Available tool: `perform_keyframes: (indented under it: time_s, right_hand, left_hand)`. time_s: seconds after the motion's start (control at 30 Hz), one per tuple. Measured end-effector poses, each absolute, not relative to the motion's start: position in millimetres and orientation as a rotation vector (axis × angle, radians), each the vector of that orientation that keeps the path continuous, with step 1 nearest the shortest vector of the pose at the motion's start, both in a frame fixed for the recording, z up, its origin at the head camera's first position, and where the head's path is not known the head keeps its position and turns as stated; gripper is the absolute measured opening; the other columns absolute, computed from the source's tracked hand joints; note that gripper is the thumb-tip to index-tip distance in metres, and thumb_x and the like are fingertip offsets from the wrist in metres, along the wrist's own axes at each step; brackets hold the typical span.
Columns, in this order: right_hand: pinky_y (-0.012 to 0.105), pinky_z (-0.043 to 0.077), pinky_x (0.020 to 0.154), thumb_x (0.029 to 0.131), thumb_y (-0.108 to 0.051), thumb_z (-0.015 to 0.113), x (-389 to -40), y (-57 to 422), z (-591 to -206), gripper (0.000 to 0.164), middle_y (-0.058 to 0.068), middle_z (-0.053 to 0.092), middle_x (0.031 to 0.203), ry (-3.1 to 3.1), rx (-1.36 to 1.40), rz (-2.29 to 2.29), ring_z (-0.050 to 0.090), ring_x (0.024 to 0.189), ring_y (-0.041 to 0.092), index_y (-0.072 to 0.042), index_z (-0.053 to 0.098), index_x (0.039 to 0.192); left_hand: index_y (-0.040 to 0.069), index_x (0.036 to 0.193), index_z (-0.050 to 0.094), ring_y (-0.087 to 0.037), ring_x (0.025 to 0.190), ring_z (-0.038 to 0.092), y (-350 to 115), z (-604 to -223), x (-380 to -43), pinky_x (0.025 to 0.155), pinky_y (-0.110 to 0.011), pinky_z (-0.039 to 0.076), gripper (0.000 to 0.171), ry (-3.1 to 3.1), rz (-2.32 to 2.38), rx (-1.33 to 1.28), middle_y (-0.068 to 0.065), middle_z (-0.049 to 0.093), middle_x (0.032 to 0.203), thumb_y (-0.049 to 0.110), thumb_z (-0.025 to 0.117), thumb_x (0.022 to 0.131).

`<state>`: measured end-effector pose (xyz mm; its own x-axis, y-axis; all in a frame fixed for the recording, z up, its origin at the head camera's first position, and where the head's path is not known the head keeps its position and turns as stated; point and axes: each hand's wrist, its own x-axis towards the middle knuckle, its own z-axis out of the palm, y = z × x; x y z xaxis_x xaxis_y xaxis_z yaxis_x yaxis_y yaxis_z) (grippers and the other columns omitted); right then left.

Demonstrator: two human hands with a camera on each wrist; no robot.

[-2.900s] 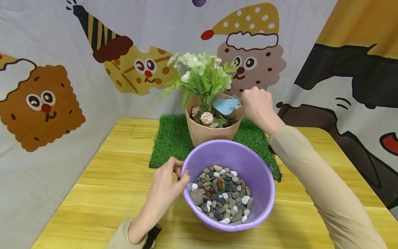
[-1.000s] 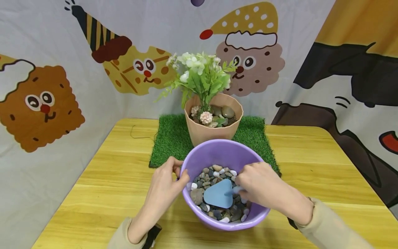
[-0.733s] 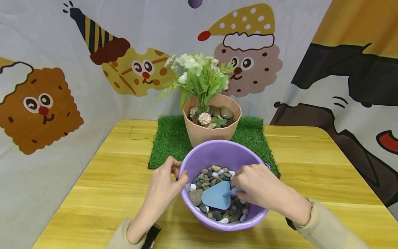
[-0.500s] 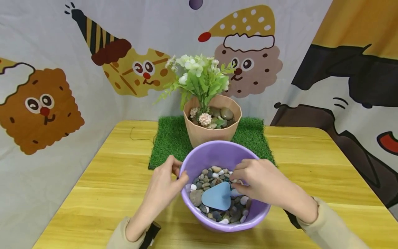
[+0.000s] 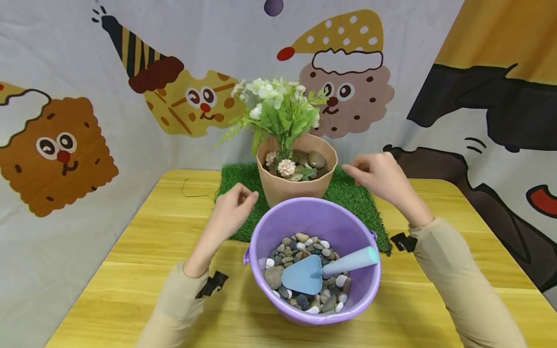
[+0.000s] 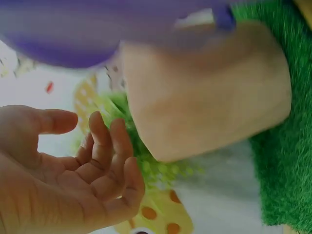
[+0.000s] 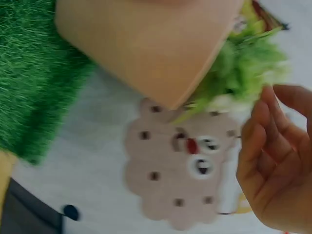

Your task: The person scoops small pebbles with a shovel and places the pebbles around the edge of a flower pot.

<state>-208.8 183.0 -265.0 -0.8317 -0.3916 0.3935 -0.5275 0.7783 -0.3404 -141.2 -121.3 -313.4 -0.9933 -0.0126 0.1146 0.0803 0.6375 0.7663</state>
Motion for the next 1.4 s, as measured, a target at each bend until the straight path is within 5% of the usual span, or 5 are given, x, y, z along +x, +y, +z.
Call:
perform_keyframes:
  time_s: [0.47,0.73,1.0,1.4]
  right_hand:
    - [0.028,0.042,0.053,0.092,-0.04,0.054,-288,172,-303,0.037,0.007,0.061,0.062,-2.949,0.297,0.85,0.054,0.057,0.017,-0.006,0.06,0.079]
    - [0.026,0.045,0.053,0.093,-0.036,0.051,-294,171,-316,0.035,0.001,0.056,0.055,-2.933,0.21,1.088,0.052,0.051,0.014,-0.005,0.059,0.08]
    - [0.023,0.043,0.048,0.094,-0.026,0.048,-296,168,-326,0.027,-0.004,0.049,0.054,-2.84,0.218,1.549,0.048,0.05,0.008,-0.005,0.048,0.078]
    - [0.022,0.042,0.049,0.093,-0.022,0.044,-297,164,-332,0.02,-0.003,0.046,0.057,-2.781,0.165,1.807,0.046,0.052,0.009,-0.009,0.04,0.079]
  left_hand:
    - [0.01,0.083,0.055,-0.023,0.075,0.055,-123,-317,-243,0.064,-0.029,0.04,0.043,-2.895,-1.299,0.153,-0.01,0.063,0.082,0.048,0.038,0.095]
    - [0.014,0.072,0.051,-0.021,0.07,0.053,-121,-321,-259,0.061,-0.028,0.04,0.04,-2.893,-1.38,0.105,-0.009,0.062,0.078,0.049,0.044,0.091]
    - [0.011,0.085,0.057,-0.022,0.08,0.058,-119,-324,-263,0.068,-0.026,0.041,0.032,-2.868,-1.454,0.132,-0.01,0.064,0.086,0.04,0.045,0.089]
    - [0.013,0.082,0.051,-0.019,0.078,0.058,-120,-325,-263,0.068,-0.025,0.042,0.025,-2.817,-1.574,0.125,-0.005,0.06,0.081,0.035,0.047,0.091]
